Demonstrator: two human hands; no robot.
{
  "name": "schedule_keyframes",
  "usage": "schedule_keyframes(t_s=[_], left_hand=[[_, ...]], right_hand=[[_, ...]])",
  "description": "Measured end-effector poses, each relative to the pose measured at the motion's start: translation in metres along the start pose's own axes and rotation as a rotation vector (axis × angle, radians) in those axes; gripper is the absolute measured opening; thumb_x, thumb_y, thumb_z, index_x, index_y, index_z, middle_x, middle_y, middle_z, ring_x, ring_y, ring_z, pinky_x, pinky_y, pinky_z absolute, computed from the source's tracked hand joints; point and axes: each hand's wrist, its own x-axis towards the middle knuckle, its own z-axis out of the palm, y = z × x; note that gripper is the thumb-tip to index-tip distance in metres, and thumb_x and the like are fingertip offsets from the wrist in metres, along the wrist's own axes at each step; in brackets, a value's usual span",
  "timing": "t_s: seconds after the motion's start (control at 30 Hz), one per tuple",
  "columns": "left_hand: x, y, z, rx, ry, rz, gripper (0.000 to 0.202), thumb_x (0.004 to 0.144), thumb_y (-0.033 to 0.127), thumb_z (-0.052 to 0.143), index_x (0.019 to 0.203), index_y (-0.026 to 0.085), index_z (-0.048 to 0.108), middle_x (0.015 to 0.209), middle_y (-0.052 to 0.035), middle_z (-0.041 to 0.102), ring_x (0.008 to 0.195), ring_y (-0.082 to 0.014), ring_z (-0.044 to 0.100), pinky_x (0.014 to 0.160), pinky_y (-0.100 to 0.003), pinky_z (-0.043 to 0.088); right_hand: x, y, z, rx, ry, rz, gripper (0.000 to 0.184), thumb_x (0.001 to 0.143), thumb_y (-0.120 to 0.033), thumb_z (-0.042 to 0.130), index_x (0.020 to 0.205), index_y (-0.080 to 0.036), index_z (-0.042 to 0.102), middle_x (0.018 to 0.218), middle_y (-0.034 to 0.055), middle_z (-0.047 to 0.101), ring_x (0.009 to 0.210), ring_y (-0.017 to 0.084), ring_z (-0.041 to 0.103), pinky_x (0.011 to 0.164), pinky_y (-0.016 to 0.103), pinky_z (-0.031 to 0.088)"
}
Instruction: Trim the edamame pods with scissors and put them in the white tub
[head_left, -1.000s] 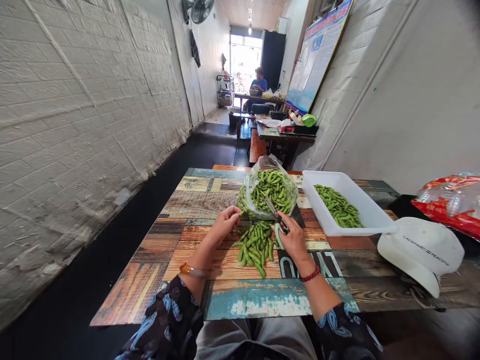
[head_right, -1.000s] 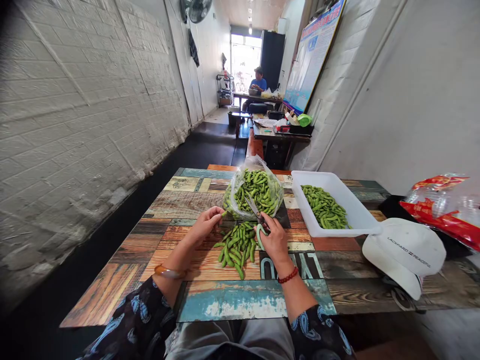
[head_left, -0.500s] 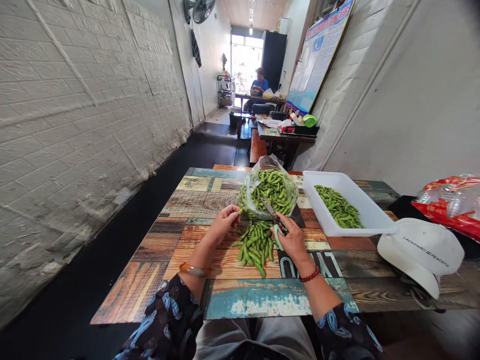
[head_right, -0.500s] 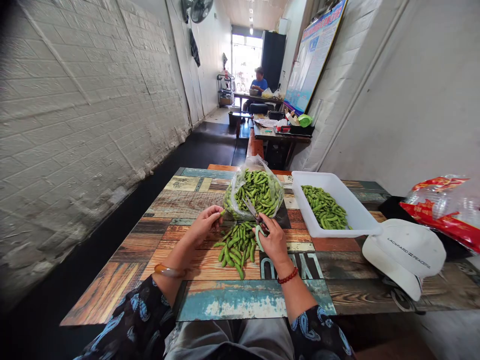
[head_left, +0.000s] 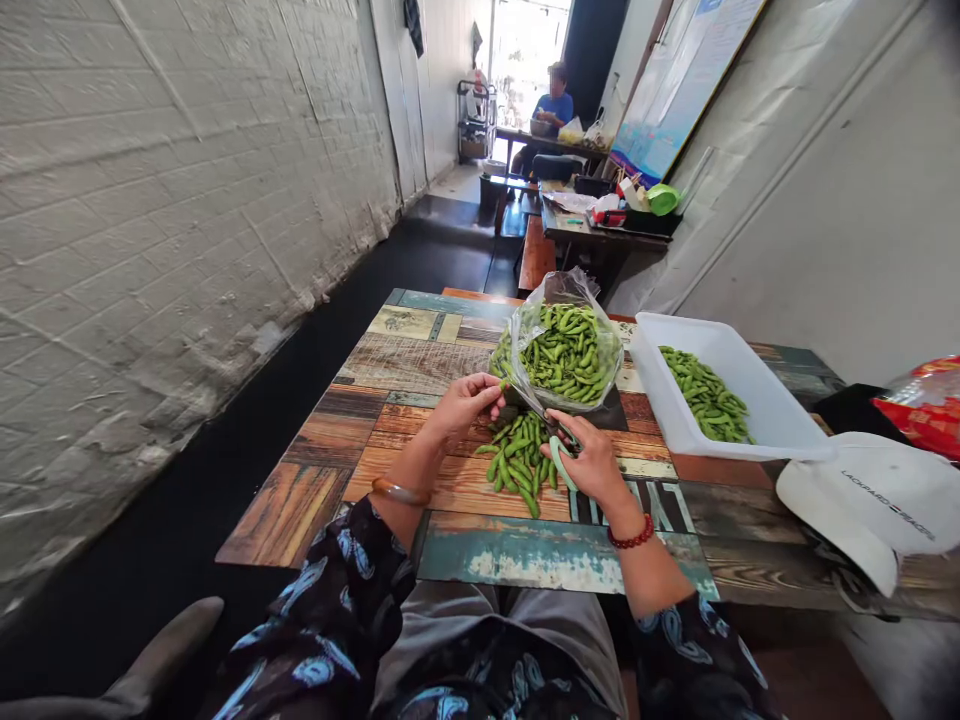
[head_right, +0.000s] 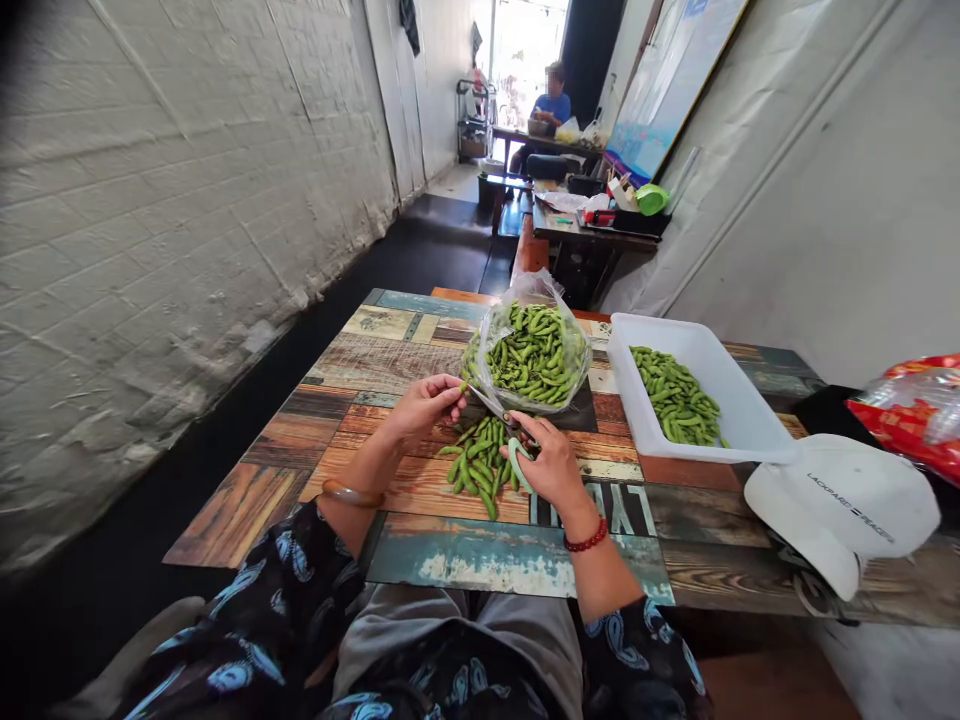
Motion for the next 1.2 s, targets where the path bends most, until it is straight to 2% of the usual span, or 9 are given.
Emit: schedule_keyframes(t_s=[0.13, 0.37, 0.57, 0.73, 1.0, 1.2], left_hand=[[-0.002, 0.001, 0.004, 0.052, -0.027, 0.025, 0.043, 0.069, 0.046, 0.080, 0.087, 0.011, 0.064, 0.067, -0.0003, 0.064, 0.052, -0.0068, 0.055, 0.053, -0.019, 0.043], [-0.007, 0.008, 0.011, 0.190, -0.081, 0.053, 0.032, 0.077, 0.042, 0.072, 0.081, 0.012, 0.062, 0.067, -0.0006, 0.062, 0.053, -0.0070, 0.054, 0.052, -0.019, 0.040], [-0.010, 0.014, 0.016, 0.282, -0.064, 0.049, 0.028, 0.078, 0.039, 0.069, 0.075, 0.013, 0.059, 0.062, 0.0010, 0.060, 0.049, -0.0059, 0.051, 0.049, -0.018, 0.038], [-0.008, 0.009, 0.015, 0.247, -0.053, -0.002, 0.031, 0.077, 0.040, 0.071, 0.074, 0.013, 0.057, 0.061, 0.0007, 0.060, 0.048, -0.0059, 0.052, 0.047, -0.017, 0.039], [-0.014, 0.002, 0.016, 0.213, -0.002, -0.058, 0.032, 0.076, 0.040, 0.073, 0.075, 0.014, 0.055, 0.058, 0.0025, 0.059, 0.044, -0.0047, 0.048, 0.044, -0.016, 0.036], [-0.016, -0.004, 0.019, 0.216, 0.037, -0.040, 0.025, 0.076, 0.033, 0.069, 0.069, 0.015, 0.052, 0.055, 0.0034, 0.056, 0.043, -0.0038, 0.044, 0.043, -0.017, 0.030]], right_hand=[[-0.001, 0.000, -0.001, 0.013, -0.039, 0.012, 0.048, 0.084, -0.038, 0.069, 0.129, -0.023, 0.064, 0.092, 0.0050, 0.070, 0.077, 0.018, 0.065, 0.078, 0.032, 0.056], [-0.002, -0.006, -0.004, 0.115, -0.061, 0.047, 0.047, 0.082, -0.037, 0.071, 0.127, -0.024, 0.067, 0.116, 0.0079, 0.074, 0.101, 0.023, 0.071, 0.091, 0.037, 0.057], [-0.004, -0.006, -0.005, 0.164, -0.090, 0.060, 0.045, 0.081, -0.036, 0.071, 0.125, -0.024, 0.068, 0.119, 0.0070, 0.073, 0.104, 0.024, 0.072, 0.094, 0.037, 0.058], [-0.005, -0.008, -0.005, 0.172, -0.112, 0.047, 0.047, 0.082, -0.035, 0.071, 0.127, -0.022, 0.067, 0.122, 0.0077, 0.072, 0.110, 0.025, 0.070, 0.098, 0.039, 0.057], [-0.006, -0.005, -0.004, 0.146, -0.156, 0.032, 0.047, 0.083, -0.037, 0.071, 0.128, -0.023, 0.066, 0.118, 0.0072, 0.074, 0.104, 0.025, 0.073, 0.094, 0.039, 0.058], [-0.007, -0.007, -0.006, 0.094, -0.198, 0.039, 0.049, 0.084, -0.041, 0.070, 0.128, -0.021, 0.066, 0.117, 0.0098, 0.074, 0.104, 0.028, 0.072, 0.094, 0.041, 0.057]])
